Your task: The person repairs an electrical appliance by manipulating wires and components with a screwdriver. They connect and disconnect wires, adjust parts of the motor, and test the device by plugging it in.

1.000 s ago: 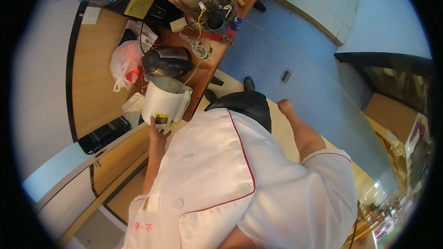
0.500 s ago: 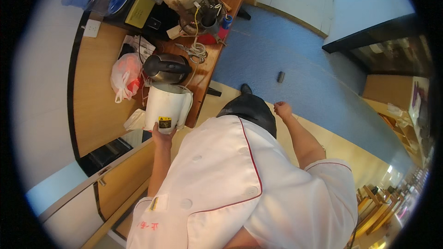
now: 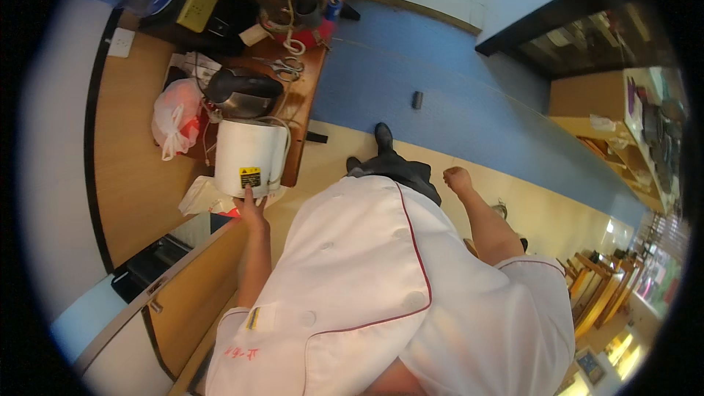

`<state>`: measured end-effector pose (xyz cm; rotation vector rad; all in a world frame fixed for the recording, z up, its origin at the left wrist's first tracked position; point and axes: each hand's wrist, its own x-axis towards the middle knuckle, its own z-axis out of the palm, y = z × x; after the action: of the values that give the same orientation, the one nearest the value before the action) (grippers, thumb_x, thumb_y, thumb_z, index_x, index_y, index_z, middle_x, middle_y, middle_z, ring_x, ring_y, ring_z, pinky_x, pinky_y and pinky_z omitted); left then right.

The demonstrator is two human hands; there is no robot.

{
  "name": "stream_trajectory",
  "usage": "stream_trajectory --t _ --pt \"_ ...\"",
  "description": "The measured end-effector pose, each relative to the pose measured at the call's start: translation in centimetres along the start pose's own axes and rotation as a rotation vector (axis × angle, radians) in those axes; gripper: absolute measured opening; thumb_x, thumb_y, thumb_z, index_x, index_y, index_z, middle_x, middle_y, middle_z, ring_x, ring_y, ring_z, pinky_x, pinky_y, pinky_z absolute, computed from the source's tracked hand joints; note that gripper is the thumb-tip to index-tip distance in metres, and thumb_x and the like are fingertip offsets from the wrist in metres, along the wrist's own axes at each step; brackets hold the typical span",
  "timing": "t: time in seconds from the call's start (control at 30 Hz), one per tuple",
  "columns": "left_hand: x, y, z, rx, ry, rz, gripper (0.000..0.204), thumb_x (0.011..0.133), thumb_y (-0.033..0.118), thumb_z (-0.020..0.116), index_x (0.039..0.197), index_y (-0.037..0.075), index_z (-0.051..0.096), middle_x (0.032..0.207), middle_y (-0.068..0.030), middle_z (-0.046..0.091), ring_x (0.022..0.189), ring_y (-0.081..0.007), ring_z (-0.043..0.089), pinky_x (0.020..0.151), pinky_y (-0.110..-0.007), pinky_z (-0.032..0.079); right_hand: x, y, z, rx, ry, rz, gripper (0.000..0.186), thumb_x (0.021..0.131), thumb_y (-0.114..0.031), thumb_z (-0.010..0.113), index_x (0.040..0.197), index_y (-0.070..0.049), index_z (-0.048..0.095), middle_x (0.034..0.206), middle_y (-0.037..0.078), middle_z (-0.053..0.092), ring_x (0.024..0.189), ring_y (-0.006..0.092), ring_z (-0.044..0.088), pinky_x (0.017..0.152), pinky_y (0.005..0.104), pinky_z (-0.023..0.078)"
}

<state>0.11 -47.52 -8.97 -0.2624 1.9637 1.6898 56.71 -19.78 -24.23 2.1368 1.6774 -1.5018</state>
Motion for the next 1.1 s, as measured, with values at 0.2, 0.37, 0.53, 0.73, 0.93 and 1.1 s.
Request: stream_trajectory --t 0.2,0.37,0.53,0.73,0.93,1.1 --pt "1.1 -0.8 -1.3 -0.108 0.054 0.051 0.064 0.101 0.010 0.059 0.159 0.011 0.032 0.149 -0.0167 0.049 0.131 -0.0329 0.056 0.105 -0.050 0.052 0.2 -3.0 -1.9 -0.212 0.121 -0.025 0.032 0.092 -0.032 0.071 0.085 -0.002 0.077 0.075 0.011 0.075 0.068 0.0218 0.070 0.067 0.0394 0.056" --pt "1.3 -2.1 -1.9 -0.122 0.334 -0.117 0.053 0.092 0.007 0.059 0.143 0.012 0.046 0.127 -0.0148 0.061 0.112 -0.0295 0.063 0.092 -0.045 0.055 4.8 -1.7 -3.5 -0.094 0.198 -0.107 0.028 0.096 -0.028 0.065 0.100 -0.002 0.077 0.086 0.014 0.078 0.074 0.0227 0.074 0.072 0.0384 0.057" --pt "1.1 -4.8 0.2 0.049 0.498 -0.221 0.015 0.090 0.010 0.061 0.105 0.010 0.064 0.098 -0.0090 0.069 0.089 -0.0243 0.066 0.080 -0.040 0.055 8.0 -2.1 -8.3 0.064 0.128 -0.059 0.026 0.098 -0.018 0.060 0.111 -0.001 0.074 0.086 0.015 0.079 0.075 0.0204 0.074 0.070 0.0360 0.057" --pt "-4.7 -12.9 4.6 -0.087 -0.105 -0.334 0.051 0.108 0.046 0.046 0.090 0.003 0.067 0.088 -0.0116 0.070 0.089 -0.0250 0.067 0.078 -0.035 0.054 15.6 0.4 -15.2 -0.025 -0.075 -0.090 0.028 0.099 -0.023 0.062 0.102 0.001 0.076 0.078 0.014 0.077 0.074 0.0212 0.075 0.068 0.0363 0.056" --pt "-10.5 -17.3 24.7 0.740 -0.441 -0.307 0.045 0.109 0.038 0.047 0.133 0.004 0.064 0.099 -0.0102 0.077 0.097 -0.0206 0.071 0.092 -0.035 0.051 23.8 5.3 -20.4 -0.291 -0.228 -0.079 0.026 0.096 -0.025 0.064 0.103 -0.004 0.078 0.095 0.015 0.079 0.093 0.0283 0.075 0.083 0.0393 0.058" --pt "-7.1 -24.5 37.8 1.180 -0.725 -0.174 0.033 0.101 0.021 0.061 0.126 0.001 0.069 0.109 -0.0184 0.076 0.101 -0.0298 0.074 0.095 -0.042 0.056 33.7 6.9 -19.5 -0.592 -0.439 -0.116 0.031 0.095 -0.025 0.064 0.121 -0.013 0.076 0.118 0.018 0.075 0.112 0.0359 0.070 0.097 0.0457 0.056"
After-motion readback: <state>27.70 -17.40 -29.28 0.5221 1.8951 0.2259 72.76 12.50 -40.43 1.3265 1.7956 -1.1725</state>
